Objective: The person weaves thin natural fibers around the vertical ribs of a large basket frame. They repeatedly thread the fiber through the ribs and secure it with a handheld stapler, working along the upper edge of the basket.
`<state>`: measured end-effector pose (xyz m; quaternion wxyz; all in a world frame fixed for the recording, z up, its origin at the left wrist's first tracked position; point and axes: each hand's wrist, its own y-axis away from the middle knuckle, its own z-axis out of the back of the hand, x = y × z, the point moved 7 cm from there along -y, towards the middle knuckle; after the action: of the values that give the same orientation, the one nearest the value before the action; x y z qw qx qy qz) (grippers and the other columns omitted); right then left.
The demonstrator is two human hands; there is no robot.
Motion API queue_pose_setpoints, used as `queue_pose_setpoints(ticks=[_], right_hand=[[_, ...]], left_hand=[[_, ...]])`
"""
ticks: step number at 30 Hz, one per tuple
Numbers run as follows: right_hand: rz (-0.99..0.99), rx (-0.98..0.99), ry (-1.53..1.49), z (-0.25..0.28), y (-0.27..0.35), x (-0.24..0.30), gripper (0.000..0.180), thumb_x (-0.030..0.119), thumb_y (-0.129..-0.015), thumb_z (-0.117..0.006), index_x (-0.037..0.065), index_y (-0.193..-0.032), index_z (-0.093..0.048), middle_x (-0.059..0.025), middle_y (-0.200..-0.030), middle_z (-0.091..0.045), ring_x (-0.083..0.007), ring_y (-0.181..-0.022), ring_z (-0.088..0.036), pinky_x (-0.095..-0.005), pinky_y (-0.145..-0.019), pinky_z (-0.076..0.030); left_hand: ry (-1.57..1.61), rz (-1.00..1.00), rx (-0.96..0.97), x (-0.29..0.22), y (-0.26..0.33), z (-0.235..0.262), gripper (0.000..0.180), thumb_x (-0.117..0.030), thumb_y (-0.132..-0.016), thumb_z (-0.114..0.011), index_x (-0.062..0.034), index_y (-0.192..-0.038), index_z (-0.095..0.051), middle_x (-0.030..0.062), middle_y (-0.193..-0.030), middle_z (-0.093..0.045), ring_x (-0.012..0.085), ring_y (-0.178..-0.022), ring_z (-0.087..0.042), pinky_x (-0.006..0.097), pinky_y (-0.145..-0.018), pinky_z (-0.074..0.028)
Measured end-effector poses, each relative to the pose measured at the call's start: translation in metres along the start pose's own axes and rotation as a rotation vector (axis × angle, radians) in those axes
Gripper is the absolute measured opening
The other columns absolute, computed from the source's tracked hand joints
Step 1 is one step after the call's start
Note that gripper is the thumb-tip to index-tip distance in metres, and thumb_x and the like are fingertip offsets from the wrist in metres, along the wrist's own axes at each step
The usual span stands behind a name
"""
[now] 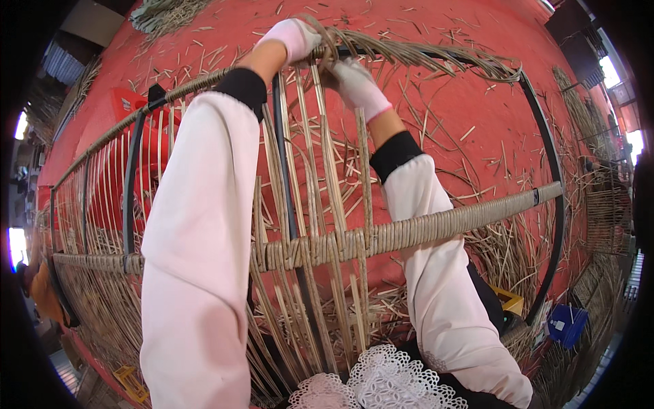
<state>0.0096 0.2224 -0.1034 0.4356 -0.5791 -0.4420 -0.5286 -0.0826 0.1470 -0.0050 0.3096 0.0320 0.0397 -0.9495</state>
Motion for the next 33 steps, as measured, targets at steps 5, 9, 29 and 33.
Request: queue_pose_setpoints(ticks=[5,9,29,33], right_hand=[[0.137,-0.066,0.506,0.015,0.151,-0.087,0.032,0.022,-0.100,-0.045,0.003,-0.125,-0.052,-0.0196,-0.108,-0.064,-0.0371,-0.098,-0.061,-0.0443,-0.090,-0.047],[-0.639,0.316,0.978,0.029,0.442,-0.262,0.046,0.026,-0.102,-0.040,0.009,-0.144,-0.041,-0.0247,-0.124,-0.061,-0.0416,-0.113,-0.059,-0.0459,-0.103,-0.043],[-0.010,-0.297,-0.619,-0.007,0.086,0.051,0.013,0.015,-0.101,-0.051,0.005,-0.106,-0.059,-0.0032,-0.080,-0.058,-0.0118,-0.066,-0.059,-0.0264,-0.062,-0.050],[-0.006,-0.186,-0.876,-0.014,0.048,0.025,0.011,0.005,-0.098,-0.054,0.006,-0.108,-0.057,-0.0091,-0.100,-0.063,-0.0177,-0.087,-0.063,-0.0356,-0.079,-0.054]], left_hand=[[0.495,0.056,-0.216,0.003,0.045,0.018,0.035,-0.035,-0.087,-0.060,-0.0079,-0.105,-0.073,0.0175,-0.095,-0.071,0.0335,-0.091,-0.068,0.041,-0.083,-0.053],[0.496,-0.040,-0.198,-0.002,0.048,0.020,0.031,-0.033,-0.089,-0.061,-0.0106,-0.107,-0.073,0.0168,-0.094,-0.071,0.0332,-0.091,-0.068,0.040,-0.082,-0.053],[0.516,-0.033,-0.140,-0.005,0.041,0.011,0.036,-0.024,-0.093,-0.062,-0.0033,-0.122,-0.065,0.0159,-0.110,-0.071,0.0276,-0.103,-0.068,0.034,-0.091,-0.051],[0.043,-0.441,0.025,-0.020,0.006,0.011,0.039,-0.031,-0.095,-0.055,-0.0146,-0.129,-0.063,0.0139,-0.118,-0.068,0.0311,-0.103,-0.067,0.038,-0.084,-0.054]])
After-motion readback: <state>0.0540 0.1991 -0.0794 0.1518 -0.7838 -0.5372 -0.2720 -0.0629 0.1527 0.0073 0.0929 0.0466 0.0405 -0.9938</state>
